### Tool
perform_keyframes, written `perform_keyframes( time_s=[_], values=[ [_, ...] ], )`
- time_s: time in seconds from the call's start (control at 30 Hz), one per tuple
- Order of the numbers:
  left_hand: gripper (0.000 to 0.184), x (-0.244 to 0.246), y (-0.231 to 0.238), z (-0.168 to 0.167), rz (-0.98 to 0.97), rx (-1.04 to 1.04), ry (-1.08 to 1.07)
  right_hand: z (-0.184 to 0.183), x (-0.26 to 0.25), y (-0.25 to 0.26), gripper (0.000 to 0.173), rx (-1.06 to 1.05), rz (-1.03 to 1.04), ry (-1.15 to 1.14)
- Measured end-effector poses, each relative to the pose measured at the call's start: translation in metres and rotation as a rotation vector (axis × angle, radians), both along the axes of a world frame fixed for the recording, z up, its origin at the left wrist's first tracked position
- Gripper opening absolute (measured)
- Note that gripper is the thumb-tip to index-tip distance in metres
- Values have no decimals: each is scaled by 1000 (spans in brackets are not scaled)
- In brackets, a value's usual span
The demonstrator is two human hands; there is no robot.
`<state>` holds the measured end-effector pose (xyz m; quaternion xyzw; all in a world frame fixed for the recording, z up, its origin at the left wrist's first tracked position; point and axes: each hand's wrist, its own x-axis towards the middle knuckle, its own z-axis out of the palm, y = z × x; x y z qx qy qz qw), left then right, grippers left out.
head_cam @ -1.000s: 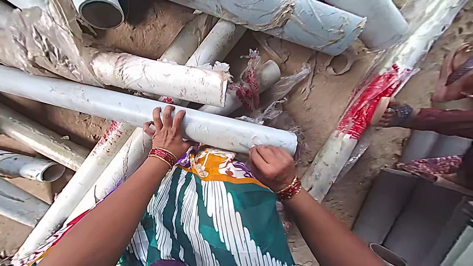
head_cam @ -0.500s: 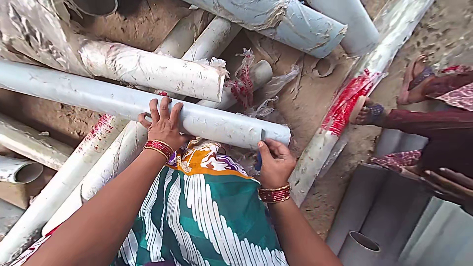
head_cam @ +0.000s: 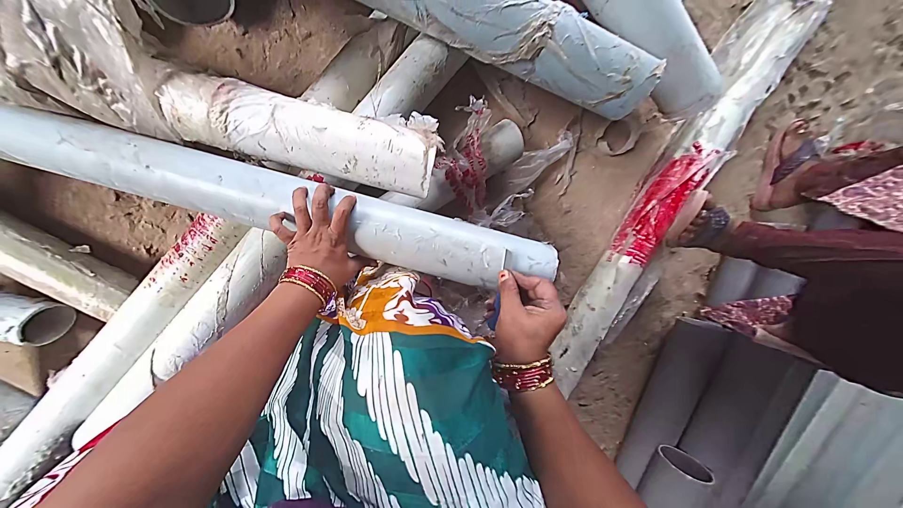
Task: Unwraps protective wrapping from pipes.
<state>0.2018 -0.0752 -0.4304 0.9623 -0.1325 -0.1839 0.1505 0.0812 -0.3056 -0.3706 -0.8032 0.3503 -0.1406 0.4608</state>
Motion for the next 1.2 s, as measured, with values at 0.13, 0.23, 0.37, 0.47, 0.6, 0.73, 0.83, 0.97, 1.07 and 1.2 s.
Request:
perform_keyframes(
  time_s=[0.13,0.23,0.37,0.47,0.6,0.73,0.83,0.97,1.07,1.2],
  values=[
    [106,1,-1,-1,-3,6,-14,-7,3,6,8,32,30,52],
    [107,0,-1,-2,-5,2,-15,-7,3,9,2,159,57,-6],
    [106,2,-1,-2,-5,-11,-29,4,0,-3,7,211,46,-75],
    [106,2,-2,2,0,14,31,7,8,-15,27,-2,118,179],
    [99,8,2,11,25,-6,131,25,33,-6,44,-253,313,488],
    [88,10,24,18,17,-114,110,38,55,6,32,-313,422,767],
    [85,6,43,13,99,-170,95,43,66,3,25,-197,413,828],
    [77,9,53,7,90,-223,112,36,70,-16,20,195,263,650],
    [75,13,51,11,98,-232,153,48,78,-11,23,432,164,519],
    [75,18,52,15,96,-226,199,80,97,-1,27,431,268,380]
  ],
)
